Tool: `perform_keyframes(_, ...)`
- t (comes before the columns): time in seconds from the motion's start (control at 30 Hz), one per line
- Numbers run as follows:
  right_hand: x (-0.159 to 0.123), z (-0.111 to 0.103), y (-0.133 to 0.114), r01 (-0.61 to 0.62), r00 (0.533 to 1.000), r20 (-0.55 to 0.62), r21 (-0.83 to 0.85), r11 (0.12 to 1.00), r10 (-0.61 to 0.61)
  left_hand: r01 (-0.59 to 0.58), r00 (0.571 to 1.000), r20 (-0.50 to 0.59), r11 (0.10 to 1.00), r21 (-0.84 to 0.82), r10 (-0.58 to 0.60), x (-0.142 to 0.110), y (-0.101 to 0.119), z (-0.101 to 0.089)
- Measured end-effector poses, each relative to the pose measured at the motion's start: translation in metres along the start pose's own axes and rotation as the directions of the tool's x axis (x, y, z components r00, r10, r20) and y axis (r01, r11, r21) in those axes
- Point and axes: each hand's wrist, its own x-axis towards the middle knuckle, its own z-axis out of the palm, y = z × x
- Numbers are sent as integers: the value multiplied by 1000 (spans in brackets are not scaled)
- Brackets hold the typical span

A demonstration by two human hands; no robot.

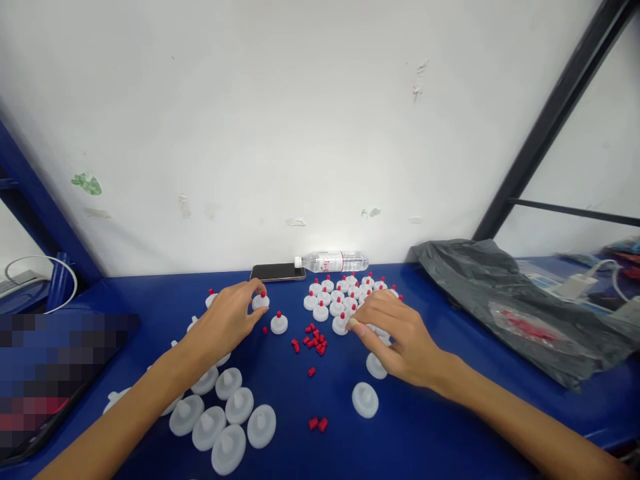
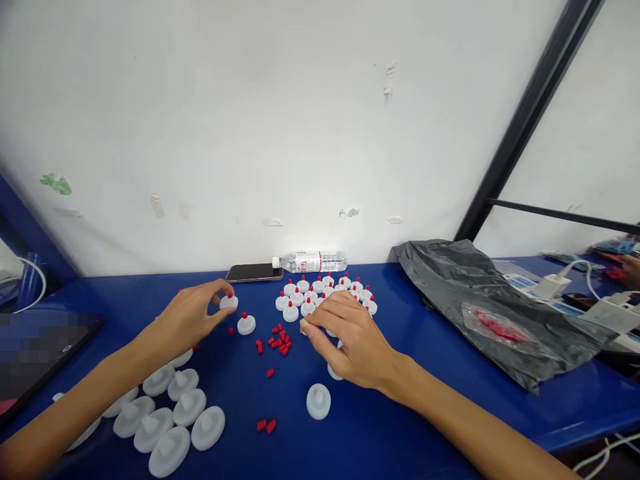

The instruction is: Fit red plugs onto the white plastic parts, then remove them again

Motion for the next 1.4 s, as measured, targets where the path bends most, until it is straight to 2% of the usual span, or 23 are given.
perform_keyframes(0.17,-1,3,3,27,997,69,-42,999,-24,-79,996,47,996,-42,81,1,-12,16)
perform_keyframes(0.27,1,-4,4,-7,993,119,-85,996,17,-107,994,-8,994,12,107,-3,-5,8)
perform_keyframes(0.33,5,-16,4,-125,970,199,-85,989,140,-87,996,1,995,55,87,-5,2,-3)
perform_keyframes(0.37,8,-24,4,-220,939,255,-72,973,231,-72,997,34,996,59,70,-7,4,-9)
perform_keyframes(0.4,10,-32,4,-314,880,359,-54,948,312,-62,996,73,997,55,58,-7,6,-13)
perform_keyframes(0.5,14,-51,8,-441,717,599,-8,897,358,-68,985,163,997,48,59,-9,5,-16)
perform_keyframes(0.57,13,-55,12,-452,665,669,5,892,333,-98,977,198,993,64,84,-9,3,-10)
perform_keyframes(0.67,8,-48,18,-437,643,705,15,899,300,-130,960,260,989,76,106,-9,1,-1)
perform_keyframes(0.77,6,-40,19,-431,673,690,74,899,266,-139,956,272,987,82,112,-9,3,-1)
perform_keyframes(0.9,8,-35,12,-430,785,566,208,878,251,-111,983,151,991,69,100,-10,9,-14)
perform_keyframes(1.0,9,-29,6,-485,816,490,288,826,308,-96,992,74,994,-52,99,-12,19,-22)
perform_keyframes(1.07,8,-22,2,-478,834,444,282,832,329,-106,991,61,976,-191,120,-14,28,-24)
perform_keyframes(1.23,2,0,-10,-335,917,290,185,924,274,-113,988,45,878,-465,151,-25,52,-16)
perform_keyframes(1.33,-4,11,-13,-209,962,212,171,963,172,-145,974,78,855,-498,211,-31,61,-12)
perform_keyframes(1.4,-7,16,-14,-159,976,176,174,972,128,-177,958,108,841,-511,267,-34,64,-10)
